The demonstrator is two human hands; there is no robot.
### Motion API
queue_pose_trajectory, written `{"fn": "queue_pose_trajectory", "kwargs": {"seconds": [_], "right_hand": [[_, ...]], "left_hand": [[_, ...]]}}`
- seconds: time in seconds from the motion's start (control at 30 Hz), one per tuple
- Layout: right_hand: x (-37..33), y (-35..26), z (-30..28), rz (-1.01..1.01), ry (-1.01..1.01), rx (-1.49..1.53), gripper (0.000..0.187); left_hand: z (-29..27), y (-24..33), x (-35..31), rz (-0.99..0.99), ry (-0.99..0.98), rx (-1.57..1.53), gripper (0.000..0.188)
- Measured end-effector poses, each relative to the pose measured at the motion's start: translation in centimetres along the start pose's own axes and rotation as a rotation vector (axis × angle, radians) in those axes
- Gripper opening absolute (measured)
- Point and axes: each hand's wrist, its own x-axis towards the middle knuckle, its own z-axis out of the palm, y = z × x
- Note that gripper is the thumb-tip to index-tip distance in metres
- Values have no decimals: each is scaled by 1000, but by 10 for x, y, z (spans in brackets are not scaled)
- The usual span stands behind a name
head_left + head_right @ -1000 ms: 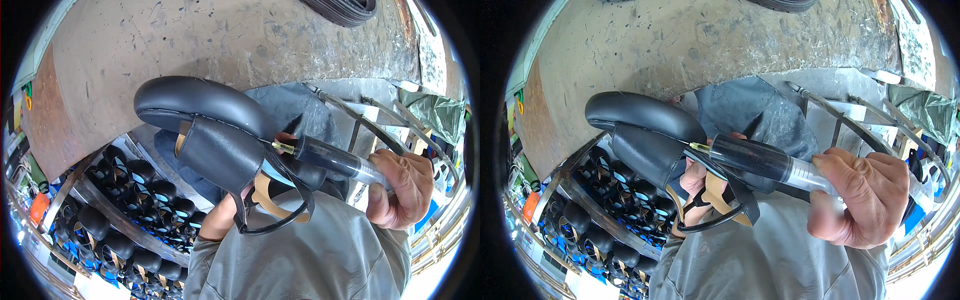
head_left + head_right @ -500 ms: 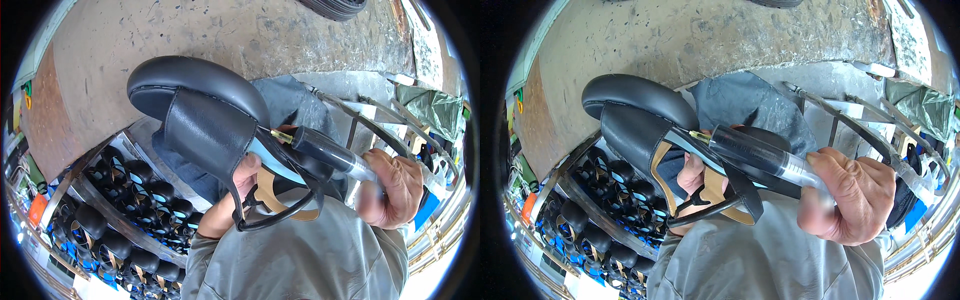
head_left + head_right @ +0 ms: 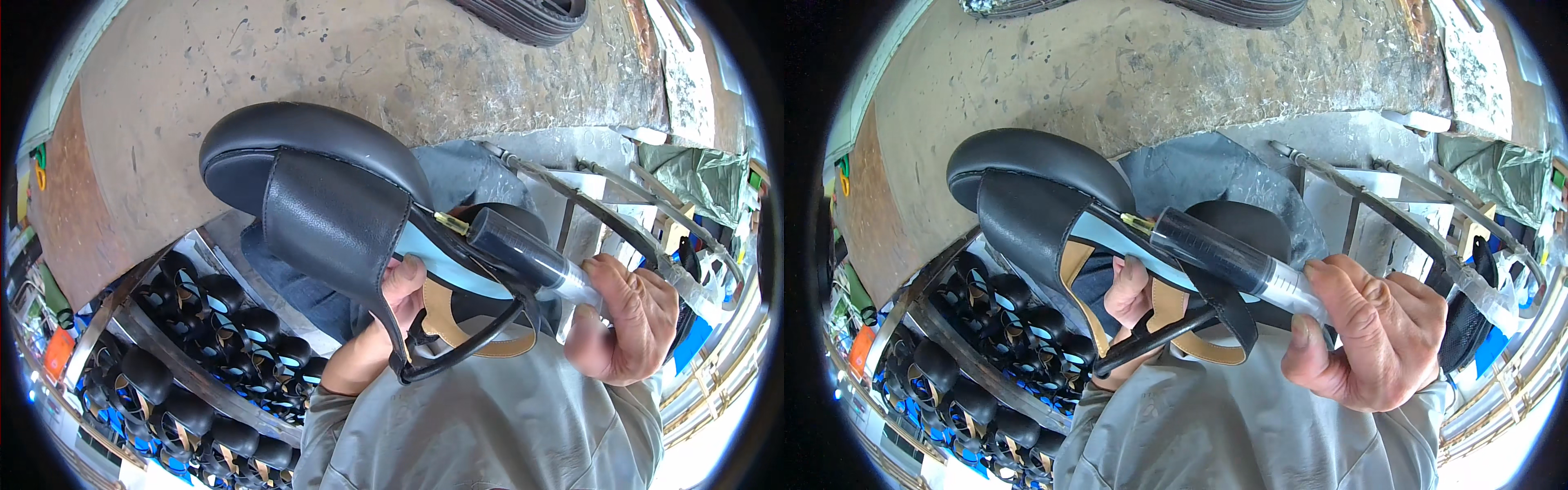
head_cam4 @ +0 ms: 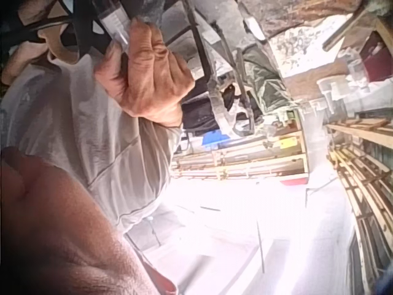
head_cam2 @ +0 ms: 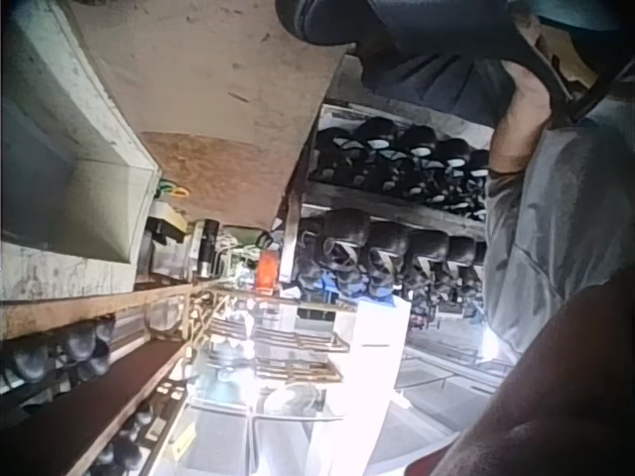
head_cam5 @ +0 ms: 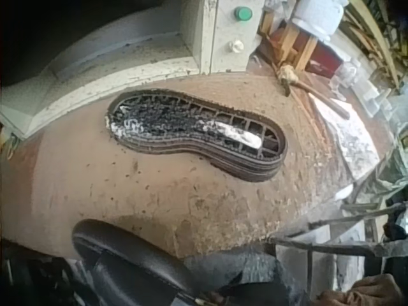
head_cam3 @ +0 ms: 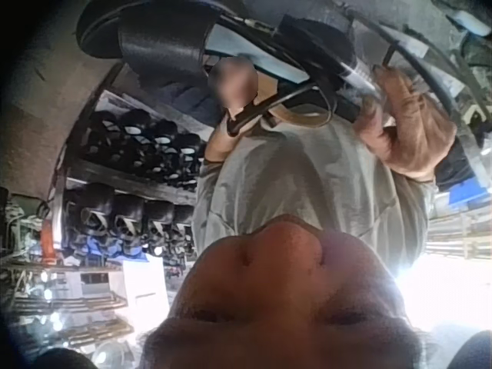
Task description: The person uses a syringe to apply glue to the seams of black sandals. They work on multiple pairs, picking up each sandal, injecting the adhesive along the edges, and placing the finished items on a nearby shelf.
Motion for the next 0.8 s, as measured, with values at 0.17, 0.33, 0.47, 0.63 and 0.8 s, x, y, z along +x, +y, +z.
{"fn": "queue_pose_trajectory", "kwargs": {"seconds": [0.17,0.33,0.47,0.63,0.8], "right_hand": [[0,-1,-4,54,-34,-22,26],[3,-4,-12,87,-72,-45,25],[2,-6,-16,118,-119,-90,25],[0,-10,-22,159,-178,-117,24],[-2,-11,-24,166,-179,-122,24]], "left_hand": [[1,-1,6,26,-41,45,38],[11,5,12,32,-121,85,32],[1,8,9,-81,-103,237,55],[19,2,13,70,-107,61,25],[5,4,9,43,-157,167,37]]}}
